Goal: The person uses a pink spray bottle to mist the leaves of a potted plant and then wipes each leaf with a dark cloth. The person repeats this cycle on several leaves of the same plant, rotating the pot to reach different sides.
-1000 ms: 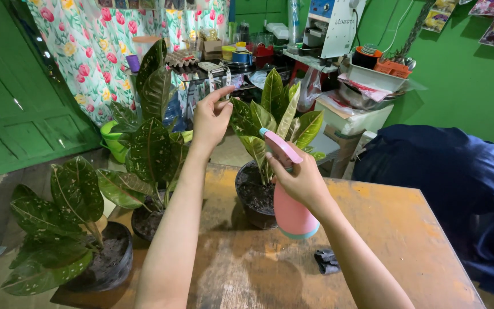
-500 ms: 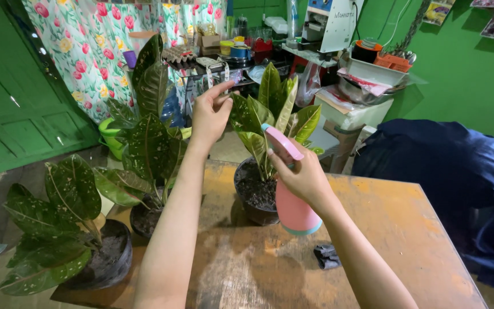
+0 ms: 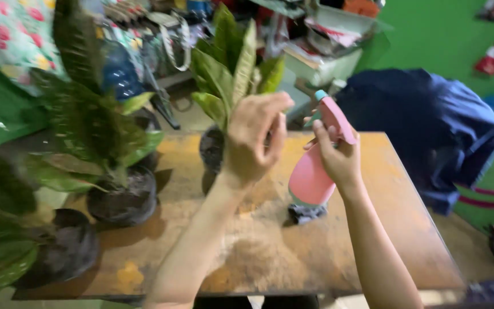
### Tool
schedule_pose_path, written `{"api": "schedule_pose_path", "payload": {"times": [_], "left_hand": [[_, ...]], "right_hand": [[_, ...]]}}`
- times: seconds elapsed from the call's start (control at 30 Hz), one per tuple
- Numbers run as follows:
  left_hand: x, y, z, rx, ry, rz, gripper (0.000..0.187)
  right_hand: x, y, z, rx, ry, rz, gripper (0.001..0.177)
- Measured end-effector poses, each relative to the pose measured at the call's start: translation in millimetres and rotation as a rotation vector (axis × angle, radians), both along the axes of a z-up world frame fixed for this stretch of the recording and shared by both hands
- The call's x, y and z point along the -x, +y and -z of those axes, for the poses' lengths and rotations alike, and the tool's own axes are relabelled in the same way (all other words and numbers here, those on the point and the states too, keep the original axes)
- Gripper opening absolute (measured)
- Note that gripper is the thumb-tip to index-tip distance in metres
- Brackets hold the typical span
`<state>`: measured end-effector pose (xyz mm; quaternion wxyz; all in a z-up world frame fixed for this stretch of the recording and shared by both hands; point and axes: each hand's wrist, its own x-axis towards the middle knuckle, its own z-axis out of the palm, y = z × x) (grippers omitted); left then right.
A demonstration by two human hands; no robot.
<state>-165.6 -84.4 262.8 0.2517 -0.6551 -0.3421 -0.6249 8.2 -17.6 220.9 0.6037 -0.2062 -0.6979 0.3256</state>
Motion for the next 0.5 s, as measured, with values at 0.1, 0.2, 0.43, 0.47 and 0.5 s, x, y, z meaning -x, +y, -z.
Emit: {"api": "schedule_pose_path", "payload": {"times": [0.1,0.2,0.43,0.47,0.5], "left_hand": [[-34,26,46,0.167,-0.04,0.19,0.027],[-65,48,97,0.404,-0.092,0.317,0.029],[-113,72,199,0.842,0.037,0.41,0.037],[-119,75,212,0.895,0.062,0.412,0.047],[-125,77,224,0.946,0.089,0.411,0.057]], "right_hand": [[-30,5,23,0.046,0.008,0.126,0.027],[-60,21,51,0.012,-0.019,0.226,0.027],[-104,51,113,0.057,-0.031,0.391,0.031],[-108,56,122,0.058,-0.004,0.387,0.033],[-112,60,130,0.057,0.025,0.38,0.035]]}}
